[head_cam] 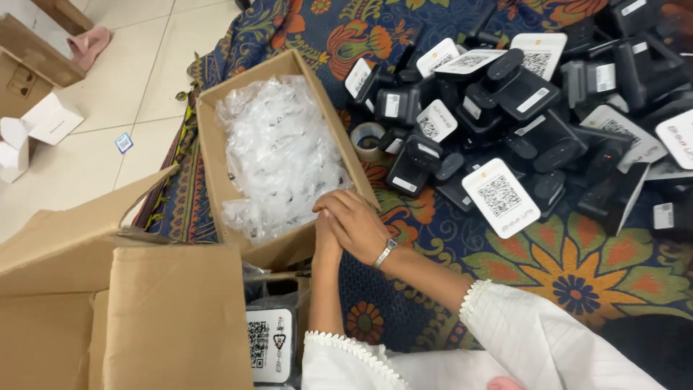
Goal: The person packs electronic devices into clear plastic bags and then places them into larger cardboard boxes.
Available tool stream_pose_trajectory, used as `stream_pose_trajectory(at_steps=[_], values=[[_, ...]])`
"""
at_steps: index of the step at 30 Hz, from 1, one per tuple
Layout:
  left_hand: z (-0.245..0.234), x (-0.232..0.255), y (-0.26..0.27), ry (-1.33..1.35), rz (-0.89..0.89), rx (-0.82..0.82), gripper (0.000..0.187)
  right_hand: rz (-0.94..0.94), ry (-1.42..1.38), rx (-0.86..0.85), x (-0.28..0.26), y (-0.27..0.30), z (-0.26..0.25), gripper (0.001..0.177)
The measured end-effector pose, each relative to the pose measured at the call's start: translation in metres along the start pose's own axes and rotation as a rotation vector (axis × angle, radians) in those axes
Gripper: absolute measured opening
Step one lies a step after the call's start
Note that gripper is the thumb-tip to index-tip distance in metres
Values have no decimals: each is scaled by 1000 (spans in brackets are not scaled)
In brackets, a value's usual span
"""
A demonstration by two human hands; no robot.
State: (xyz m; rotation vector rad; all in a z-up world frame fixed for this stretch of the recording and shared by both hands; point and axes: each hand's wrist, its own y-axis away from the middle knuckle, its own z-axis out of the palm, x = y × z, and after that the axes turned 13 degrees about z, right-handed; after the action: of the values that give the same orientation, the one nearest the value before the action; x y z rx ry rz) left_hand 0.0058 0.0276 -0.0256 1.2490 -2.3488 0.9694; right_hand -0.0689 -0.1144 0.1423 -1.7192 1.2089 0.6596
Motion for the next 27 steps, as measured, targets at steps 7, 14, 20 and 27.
stream_pose_trajectory(at_steps=[7,14,20,27], values=[[-4,-124,48,-580,-162,73,20,-78,247,-454,-22,-69,98,34],[-44,-90,35,-663,-408,-86,25,33,498,-821,35,-103,224,63],[-97,15,-7,-484,-501,-292,25,88,-117,-450,69,-98,198,57],[-98,116,-34,-284,-404,-158,22,165,-616,49,33,-34,21,22]])
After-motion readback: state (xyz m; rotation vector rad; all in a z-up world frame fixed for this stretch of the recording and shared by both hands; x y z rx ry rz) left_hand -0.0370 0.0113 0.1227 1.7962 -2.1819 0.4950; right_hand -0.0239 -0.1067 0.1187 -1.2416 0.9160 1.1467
